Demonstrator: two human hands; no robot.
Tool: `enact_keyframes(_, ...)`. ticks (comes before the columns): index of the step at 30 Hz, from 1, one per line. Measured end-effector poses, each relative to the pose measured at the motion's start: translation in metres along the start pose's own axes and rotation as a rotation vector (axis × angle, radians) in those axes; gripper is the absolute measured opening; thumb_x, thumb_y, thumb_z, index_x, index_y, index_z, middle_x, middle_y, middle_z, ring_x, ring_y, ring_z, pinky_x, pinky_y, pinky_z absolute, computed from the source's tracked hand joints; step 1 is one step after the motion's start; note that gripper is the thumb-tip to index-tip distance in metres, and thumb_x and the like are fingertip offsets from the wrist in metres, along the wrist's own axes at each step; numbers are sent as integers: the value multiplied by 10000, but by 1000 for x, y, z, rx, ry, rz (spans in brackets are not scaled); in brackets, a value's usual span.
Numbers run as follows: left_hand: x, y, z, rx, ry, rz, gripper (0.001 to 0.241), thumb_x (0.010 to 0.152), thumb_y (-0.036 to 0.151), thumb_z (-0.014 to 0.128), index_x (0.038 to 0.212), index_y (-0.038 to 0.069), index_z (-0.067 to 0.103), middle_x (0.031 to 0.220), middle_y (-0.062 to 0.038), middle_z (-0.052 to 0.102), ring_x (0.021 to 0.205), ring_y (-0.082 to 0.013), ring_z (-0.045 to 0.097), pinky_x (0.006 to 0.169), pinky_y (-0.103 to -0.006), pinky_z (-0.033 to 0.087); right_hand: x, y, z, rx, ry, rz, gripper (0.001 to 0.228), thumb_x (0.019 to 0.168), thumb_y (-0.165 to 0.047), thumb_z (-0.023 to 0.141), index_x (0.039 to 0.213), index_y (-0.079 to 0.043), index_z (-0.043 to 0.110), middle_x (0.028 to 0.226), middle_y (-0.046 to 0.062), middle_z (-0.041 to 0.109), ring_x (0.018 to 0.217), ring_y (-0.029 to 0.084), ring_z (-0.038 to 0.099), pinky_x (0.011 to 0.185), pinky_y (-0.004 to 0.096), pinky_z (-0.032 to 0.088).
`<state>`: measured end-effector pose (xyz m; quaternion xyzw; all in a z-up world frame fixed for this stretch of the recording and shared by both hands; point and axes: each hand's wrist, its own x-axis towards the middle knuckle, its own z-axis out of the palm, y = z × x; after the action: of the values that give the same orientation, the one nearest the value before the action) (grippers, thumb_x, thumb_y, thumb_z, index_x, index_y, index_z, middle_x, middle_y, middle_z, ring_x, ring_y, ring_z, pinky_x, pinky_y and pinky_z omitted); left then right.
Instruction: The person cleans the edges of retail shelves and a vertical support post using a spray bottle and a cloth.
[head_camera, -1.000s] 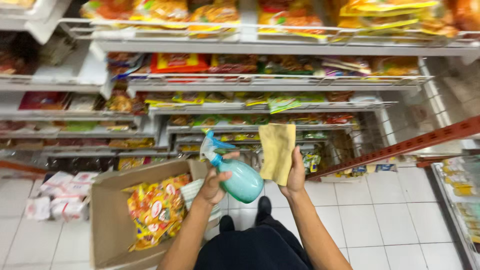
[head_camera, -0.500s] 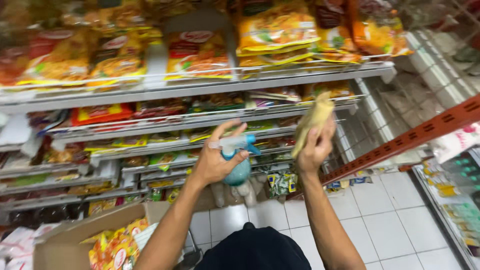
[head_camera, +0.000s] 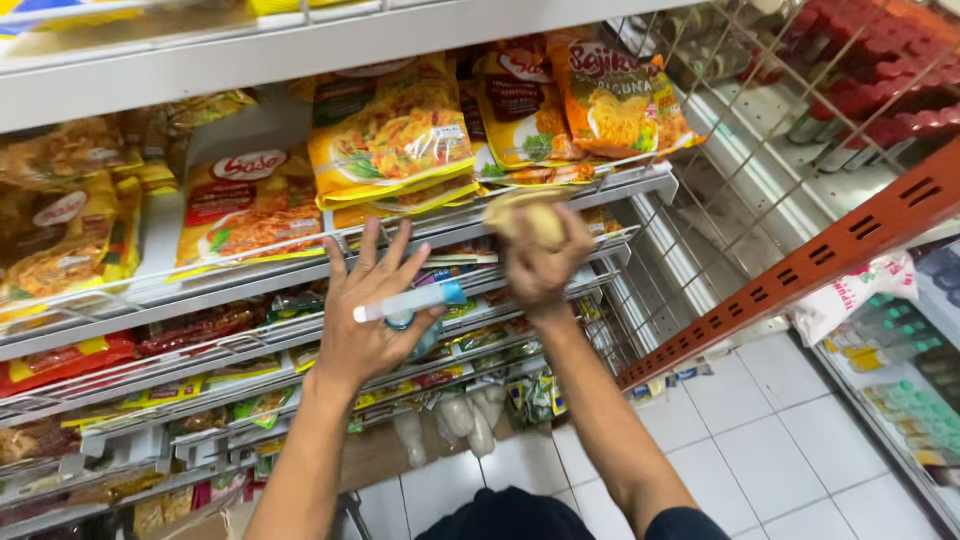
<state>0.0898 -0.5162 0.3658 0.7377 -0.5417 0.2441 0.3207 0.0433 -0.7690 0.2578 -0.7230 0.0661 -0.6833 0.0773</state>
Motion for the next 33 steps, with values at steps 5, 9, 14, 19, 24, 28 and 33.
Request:
enact_keyframes(5, -4, -4, 7, 60, -9, 24, 577, 917, 365, 768, 1414, 108, 627, 1544, -148, 536, 1558, -365, 238, 1243, -611, -40, 10, 52, -21, 57, 186, 303, 273, 1072, -99, 666, 1342, -70, 691, 1458, 135, 397, 1313, 294, 509, 1069, 374, 506)
enact_keyframes(9, -4, -3, 7, 35, 0, 7, 560, 917, 351, 779, 1408, 126, 633, 1535, -127, 545, 1565, -352, 245, 1258, -599, -35, 11, 27, -3, 219, 270, 397, 309, 1082, -207, 601, 1314, -15, 666, 1525, 155, 353, 1405, 338, 454, 1221, 464, 468)
enact_keyframes(14, -5, -3, -5, -44, -33, -64, 571, 873, 339, 790, 1393, 162, 638, 1518, -66, 568, 1537, -341, 350, 1280, -605, 79, -2, -31, -8, 248, 22, 365, 337, 1057, -270, 669, 1231, 12, 729, 1484, 178, 352, 1350, 324, 442, 1138, 454, 425)
enact_keyframes(19, -4, 0, -15, -78, -8, -28, 552, 851, 320, 807, 1358, 167, 648, 1507, -78, 570, 1513, -355, 394, 1269, -615, 141, 14, -19, -44, 244, 59, 345, 304, 1038, -284, 677, 1181, -30, 765, 1423, 125, 471, 1320, 288, 506, 1130, 423, 448)
enact_keyframes(24, -5, 4, -26, -172, 25, -32, 591, 848, 290, 811, 1386, 139, 620, 1513, -109, 563, 1506, -365, 414, 1262, -605, 221, 21, -28, -35, 309, 235, 395, 327, 1074, -296, 615, 1190, -14, 734, 1460, 166, 446, 1393, 311, 468, 1168, 439, 409)
enact_keyframes(28, -11, 6, -35, -308, 101, -145, 596, 878, 266, 809, 1416, 98, 615, 1269, -124, 693, 1207, -309, 624, 1111, -467, 433, 21, -60, -30, 379, -33, 323, 339, 1048, -303, 678, 1120, 26, 722, 1401, 198, 466, 1349, 340, 474, 1156, 476, 405)
enact_keyframes(33, -13, 3, -61, -709, 194, -465, 602, 839, 235, 849, 1383, 52, 667, 875, -28, 662, 795, -91, 568, 780, -244, 501, 52, -104, -43, 514, 98, 338, 373, 1010, -354, 652, 1046, 6, 740, 1346, 161, 507, 1233, 282, 522, 1043, 401, 455)
